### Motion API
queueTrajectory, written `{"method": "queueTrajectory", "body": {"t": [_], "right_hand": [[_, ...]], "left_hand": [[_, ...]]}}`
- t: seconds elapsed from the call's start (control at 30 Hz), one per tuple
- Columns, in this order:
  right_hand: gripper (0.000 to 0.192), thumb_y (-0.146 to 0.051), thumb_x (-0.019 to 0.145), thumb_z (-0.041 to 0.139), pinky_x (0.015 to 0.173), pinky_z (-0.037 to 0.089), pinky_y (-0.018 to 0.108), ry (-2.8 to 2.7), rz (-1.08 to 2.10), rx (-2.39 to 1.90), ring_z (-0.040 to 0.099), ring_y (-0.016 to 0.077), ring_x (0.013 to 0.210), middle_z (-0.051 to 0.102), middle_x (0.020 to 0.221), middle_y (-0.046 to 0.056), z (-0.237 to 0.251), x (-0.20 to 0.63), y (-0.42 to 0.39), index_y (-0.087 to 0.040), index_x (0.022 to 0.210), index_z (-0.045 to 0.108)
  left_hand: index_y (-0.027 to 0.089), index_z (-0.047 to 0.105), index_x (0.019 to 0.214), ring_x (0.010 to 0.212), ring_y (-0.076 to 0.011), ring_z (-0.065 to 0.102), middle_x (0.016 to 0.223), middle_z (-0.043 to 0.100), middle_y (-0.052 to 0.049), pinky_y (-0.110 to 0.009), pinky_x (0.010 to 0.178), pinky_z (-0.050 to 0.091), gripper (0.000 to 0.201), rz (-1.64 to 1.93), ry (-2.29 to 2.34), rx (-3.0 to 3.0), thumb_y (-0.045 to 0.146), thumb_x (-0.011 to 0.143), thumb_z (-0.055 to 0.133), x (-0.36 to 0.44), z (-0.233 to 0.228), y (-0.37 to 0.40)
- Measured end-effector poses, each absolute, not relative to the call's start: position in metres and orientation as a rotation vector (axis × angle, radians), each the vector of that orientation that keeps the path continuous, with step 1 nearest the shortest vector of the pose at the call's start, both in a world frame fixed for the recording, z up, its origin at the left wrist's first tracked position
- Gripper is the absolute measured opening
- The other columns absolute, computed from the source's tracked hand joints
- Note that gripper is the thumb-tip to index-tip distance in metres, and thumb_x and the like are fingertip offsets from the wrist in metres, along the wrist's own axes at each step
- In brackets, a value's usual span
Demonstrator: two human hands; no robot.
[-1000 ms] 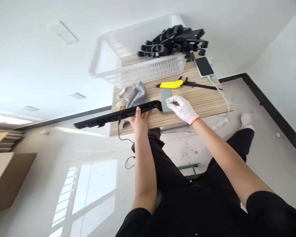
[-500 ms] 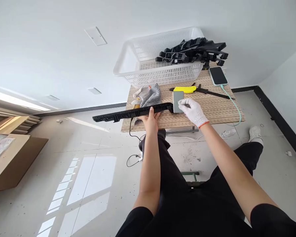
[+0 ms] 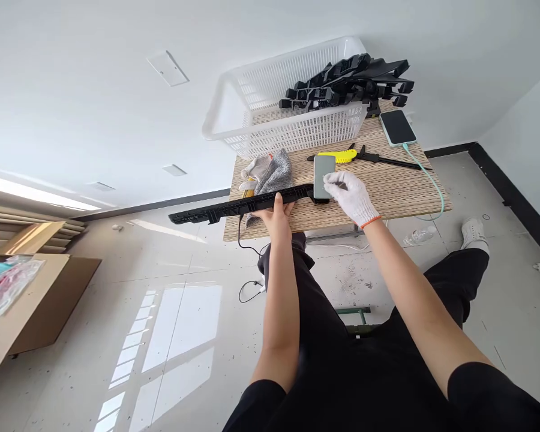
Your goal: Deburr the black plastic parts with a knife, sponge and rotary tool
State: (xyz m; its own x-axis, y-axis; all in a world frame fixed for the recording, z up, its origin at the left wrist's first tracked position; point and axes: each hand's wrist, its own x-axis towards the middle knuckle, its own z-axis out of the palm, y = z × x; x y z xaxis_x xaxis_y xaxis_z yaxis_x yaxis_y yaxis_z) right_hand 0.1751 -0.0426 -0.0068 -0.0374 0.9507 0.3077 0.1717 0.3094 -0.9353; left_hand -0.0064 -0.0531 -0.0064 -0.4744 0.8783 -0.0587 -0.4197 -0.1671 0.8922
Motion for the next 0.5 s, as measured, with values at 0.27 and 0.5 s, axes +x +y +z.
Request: {"method": "queueTrajectory", "body": {"t": [0.27,0.5], "right_hand": [[0.020,-0.033,0.089,0.071,0.111,0.045,0.047,-1.709,0.528,-1.244,0.055,0.0281,0.130,0.065,0.130,0.005,-0.003,0.166,-0.049,-0.030,0.108,0.076],[0.039,-0.046,0.095,0.061,0.110,0.047,0.047,-1.775,0.612,-1.275,0.062,0.0269,0.124,0.069,0.133,0.003,-0.004,0.167,-0.043,-0.032,0.131,0.066]], "left_hand": [[0.035,0.025,0.143,0.110,-0.0193,0.074,0.145,0.058,-0.012,-0.040,0.096,0.063,0.078,1.742,1.129,0.677,0.030,0.086,0.078,0.005,-0.006,-0.058],[0.032,0.026,0.144,0.125,-0.0217,0.066,0.154,0.049,-0.014,-0.037,0.091,0.064,0.079,1.739,1.135,0.742,0.032,0.085,0.079,0.017,-0.009,-0.058]]}}
